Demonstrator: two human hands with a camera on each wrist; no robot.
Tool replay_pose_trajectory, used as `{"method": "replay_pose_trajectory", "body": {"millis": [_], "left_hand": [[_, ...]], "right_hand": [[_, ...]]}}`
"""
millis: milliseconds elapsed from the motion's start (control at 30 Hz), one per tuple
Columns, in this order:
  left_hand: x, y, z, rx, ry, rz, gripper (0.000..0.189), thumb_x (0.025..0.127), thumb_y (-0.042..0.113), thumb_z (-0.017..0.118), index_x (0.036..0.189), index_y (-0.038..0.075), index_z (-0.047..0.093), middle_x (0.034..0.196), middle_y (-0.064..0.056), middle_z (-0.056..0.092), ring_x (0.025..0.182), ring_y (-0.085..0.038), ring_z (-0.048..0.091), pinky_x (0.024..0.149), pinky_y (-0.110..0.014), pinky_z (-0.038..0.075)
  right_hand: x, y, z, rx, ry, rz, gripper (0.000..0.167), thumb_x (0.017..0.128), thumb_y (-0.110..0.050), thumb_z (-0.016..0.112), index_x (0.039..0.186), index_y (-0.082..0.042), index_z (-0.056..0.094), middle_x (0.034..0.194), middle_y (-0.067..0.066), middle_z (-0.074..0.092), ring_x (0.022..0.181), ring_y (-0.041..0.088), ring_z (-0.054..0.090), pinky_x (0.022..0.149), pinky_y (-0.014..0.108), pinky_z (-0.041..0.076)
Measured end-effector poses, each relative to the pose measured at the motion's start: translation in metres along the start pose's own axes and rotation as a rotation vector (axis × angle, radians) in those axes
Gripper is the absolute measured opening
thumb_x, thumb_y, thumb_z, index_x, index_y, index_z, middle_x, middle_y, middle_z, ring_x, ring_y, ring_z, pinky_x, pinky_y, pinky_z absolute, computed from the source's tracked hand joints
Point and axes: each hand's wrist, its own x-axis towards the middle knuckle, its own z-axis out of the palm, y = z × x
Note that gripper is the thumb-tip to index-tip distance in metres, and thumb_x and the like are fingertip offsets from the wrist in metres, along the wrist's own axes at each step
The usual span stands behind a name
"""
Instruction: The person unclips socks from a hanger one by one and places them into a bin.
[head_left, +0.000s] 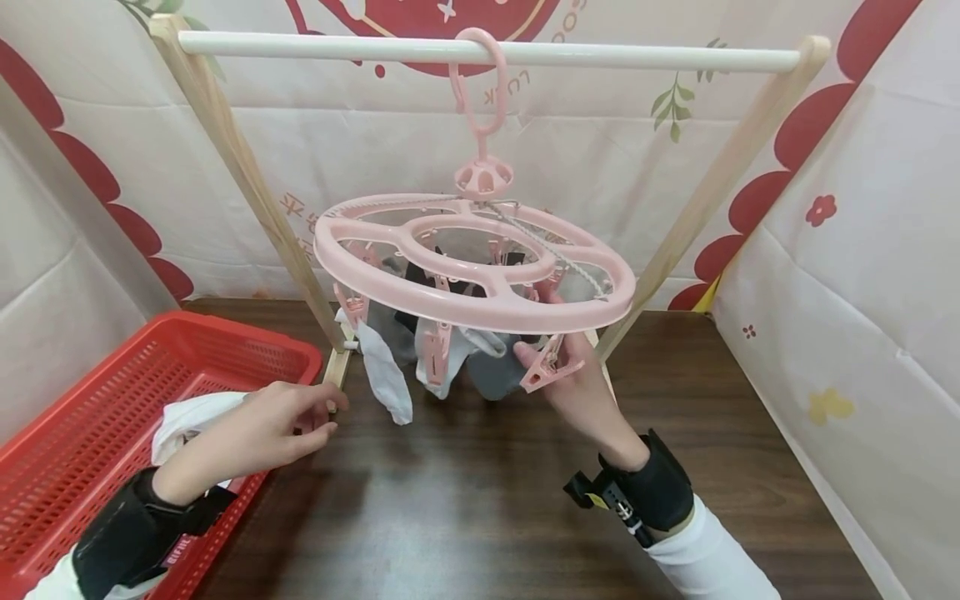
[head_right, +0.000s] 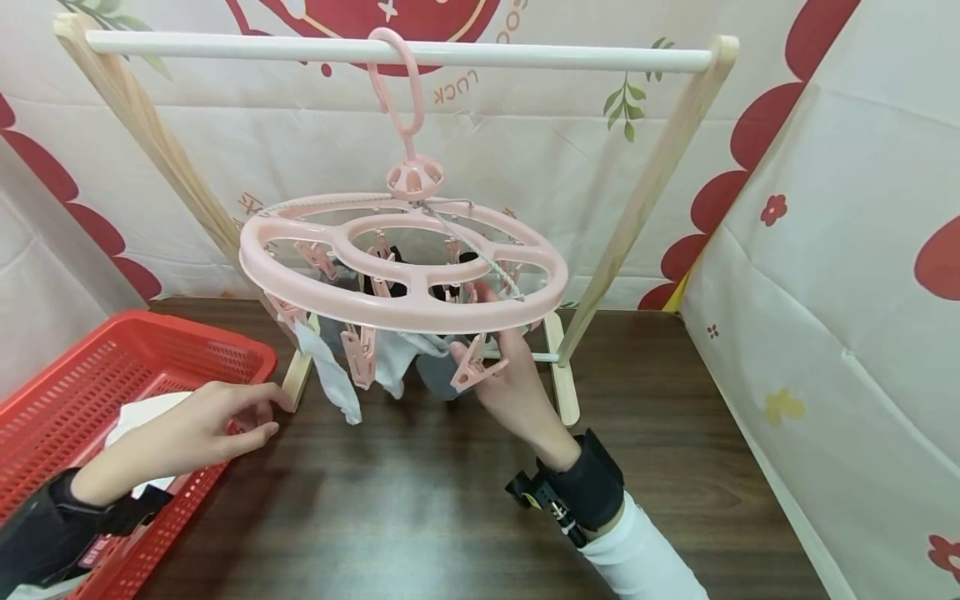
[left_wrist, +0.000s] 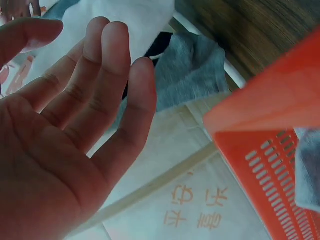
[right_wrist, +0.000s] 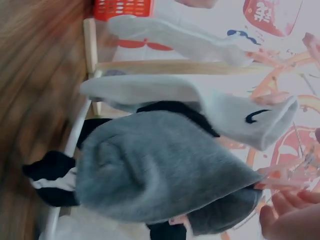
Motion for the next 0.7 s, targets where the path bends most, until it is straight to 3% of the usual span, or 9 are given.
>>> {"method": "replay_pose_trajectory", "body": {"millis": [100, 300, 400, 500, 567, 667, 700], "left_hand": [[0.002, 0.004, 0.002, -0.001, -0.014, -0.008, 0.018, 0.084, 0.008, 0.069, 0.101, 0.014, 0.063, 0.073, 0.016, 0.051, 0.061, -0.001, 0.049, 0.053, -0.023, 0.042], [0.009, 0.007, 0.007, -0.005, -0.018, 0.028, 0.019, 0.083, 0.006, 0.068, 0.1, 0.013, 0.063, 0.069, 0.016, 0.048, 0.058, -0.002, 0.048, 0.051, -0.022, 0.04], [0.014, 0.007, 0.011, -0.021, -0.03, 0.054, 0.019, 0.082, 0.005, 0.067, 0.099, 0.013, 0.063, 0.068, 0.016, 0.048, 0.057, -0.002, 0.047, 0.051, -0.021, 0.04], [0.018, 0.008, 0.013, -0.028, -0.037, 0.077, 0.019, 0.082, 0.005, 0.067, 0.098, 0.014, 0.063, 0.066, 0.017, 0.046, 0.056, -0.001, 0.046, 0.051, -0.021, 0.04], [0.02, 0.009, 0.015, -0.028, -0.036, 0.088, 0.019, 0.082, 0.005, 0.067, 0.098, 0.014, 0.063, 0.066, 0.017, 0.046, 0.056, 0.0, 0.046, 0.051, -0.021, 0.04], [0.022, 0.009, 0.015, -0.022, -0.026, 0.101, 0.019, 0.082, 0.005, 0.067, 0.098, 0.014, 0.063, 0.065, 0.018, 0.047, 0.056, 0.0, 0.046, 0.052, -0.021, 0.041], [0.022, 0.009, 0.016, -0.022, -0.025, 0.102, 0.019, 0.082, 0.005, 0.067, 0.098, 0.014, 0.063, 0.066, 0.018, 0.048, 0.056, 0.0, 0.046, 0.053, -0.021, 0.041]], "right_hand": [[0.008, -0.004, 0.002, -0.011, 0.011, 0.003, 0.073, 0.084, 0.013, 0.063, 0.147, 0.005, 0.027, 0.146, 0.017, 0.038, 0.133, 0.022, 0.037, 0.107, 0.031, 0.03], [0.019, -0.007, 0.003, 0.014, 0.009, -0.021, 0.068, 0.081, 0.011, 0.064, 0.141, 0.01, 0.031, 0.137, 0.024, 0.045, 0.123, 0.031, 0.043, 0.101, 0.028, 0.035], [0.022, -0.007, 0.004, 0.098, -0.013, -0.015, 0.068, 0.087, -0.011, 0.071, 0.141, 0.008, 0.033, 0.135, 0.021, 0.046, 0.122, 0.035, 0.042, 0.1, 0.029, 0.036], [0.024, -0.007, 0.006, 0.212, -0.02, 0.003, 0.083, 0.085, -0.035, 0.074, 0.142, 0.007, 0.031, 0.136, 0.015, 0.046, 0.122, 0.036, 0.04, 0.1, 0.03, 0.037], [0.025, -0.007, 0.006, 0.269, -0.017, 0.021, 0.086, 0.084, -0.04, 0.073, 0.143, 0.005, 0.031, 0.135, 0.008, 0.048, 0.121, 0.031, 0.042, 0.099, 0.029, 0.037], [0.024, -0.007, 0.005, 0.367, -0.008, 0.056, 0.066, 0.087, -0.034, 0.072, 0.136, 0.001, 0.043, 0.115, 0.0, 0.058, 0.104, 0.018, 0.052, 0.087, 0.023, 0.042], [0.024, -0.006, 0.004, 0.429, -0.018, 0.089, 0.056, 0.086, -0.033, 0.073, 0.126, 0.0, 0.052, 0.105, -0.003, 0.061, 0.094, 0.012, 0.056, 0.08, 0.02, 0.044]]}}
